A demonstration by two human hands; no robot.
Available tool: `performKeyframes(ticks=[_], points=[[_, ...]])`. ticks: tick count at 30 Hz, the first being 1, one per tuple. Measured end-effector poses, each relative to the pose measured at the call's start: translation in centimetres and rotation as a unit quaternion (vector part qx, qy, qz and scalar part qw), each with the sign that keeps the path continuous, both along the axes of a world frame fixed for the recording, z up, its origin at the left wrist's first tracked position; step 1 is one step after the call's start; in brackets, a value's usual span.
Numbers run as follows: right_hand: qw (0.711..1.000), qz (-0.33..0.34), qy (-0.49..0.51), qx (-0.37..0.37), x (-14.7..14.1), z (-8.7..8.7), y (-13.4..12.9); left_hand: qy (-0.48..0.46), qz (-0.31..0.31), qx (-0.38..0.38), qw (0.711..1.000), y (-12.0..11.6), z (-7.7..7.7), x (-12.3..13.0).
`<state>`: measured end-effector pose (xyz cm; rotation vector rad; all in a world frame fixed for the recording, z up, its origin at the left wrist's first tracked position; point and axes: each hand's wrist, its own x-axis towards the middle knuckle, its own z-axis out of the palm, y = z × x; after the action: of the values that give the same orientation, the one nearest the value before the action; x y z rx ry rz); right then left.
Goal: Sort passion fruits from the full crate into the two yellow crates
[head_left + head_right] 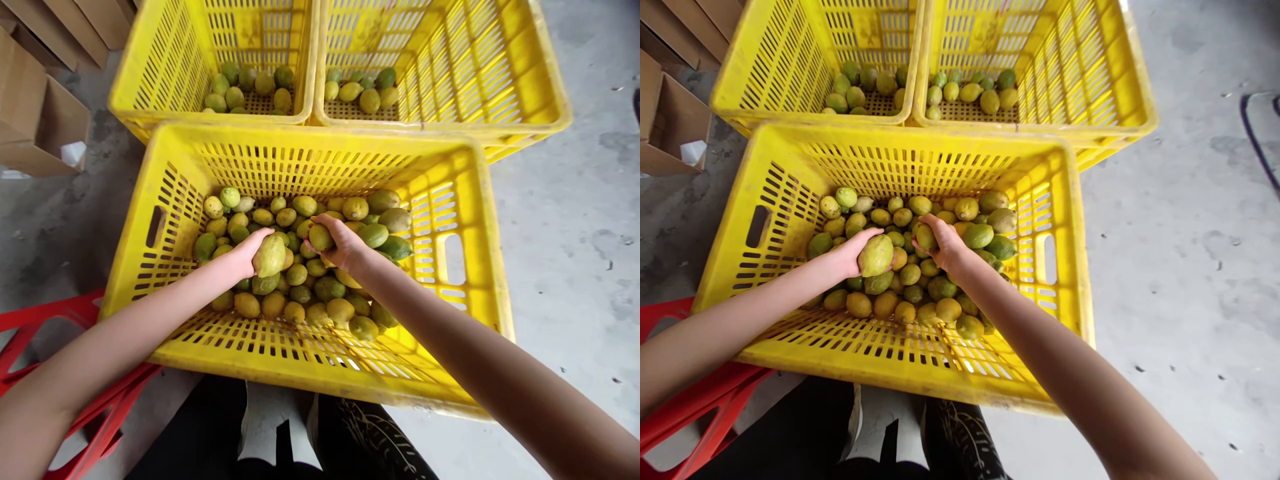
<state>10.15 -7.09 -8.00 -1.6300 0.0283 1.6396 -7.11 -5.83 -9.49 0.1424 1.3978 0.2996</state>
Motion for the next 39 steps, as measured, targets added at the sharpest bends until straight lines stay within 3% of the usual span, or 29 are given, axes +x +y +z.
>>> performKeyframes(ticks=[10, 14, 21, 28, 35, 39], points=[[0.999, -0.015, 0.031, -0.031, 0.4, -0.1, 0.0, 0.036, -0.062, 0.025, 0.997, -0.6, 1.6, 0.9], [0.998, 0.003, 0.032, -0.046, 0.1, -0.1, 0.0, 0.048, -0.062, 0.014, 0.997, -0.6, 1.7, 0.8], [0.998, 0.025, 0.041, -0.044, 0.0, -0.2, -0.1, -0.014, -0.028, -0.025, 0.999, -0.6, 2.0, 0.9], [0.997, 0.03, 0.048, -0.046, 0.0, -0.4, -0.2, 0.001, -0.018, -0.016, 1.0, -0.6, 1.8, 0.9], [0.999, 0.009, 0.029, -0.036, -0.3, -0.5, -0.3, -0.021, -0.066, -0.022, 0.997, -0.8, 1.9, 1.0], [0.999, -0.016, 0.03, -0.015, -0.4, -0.7, -0.3, 0.023, -0.076, -0.011, 0.997, -1.0, 1.7, 1.0]])
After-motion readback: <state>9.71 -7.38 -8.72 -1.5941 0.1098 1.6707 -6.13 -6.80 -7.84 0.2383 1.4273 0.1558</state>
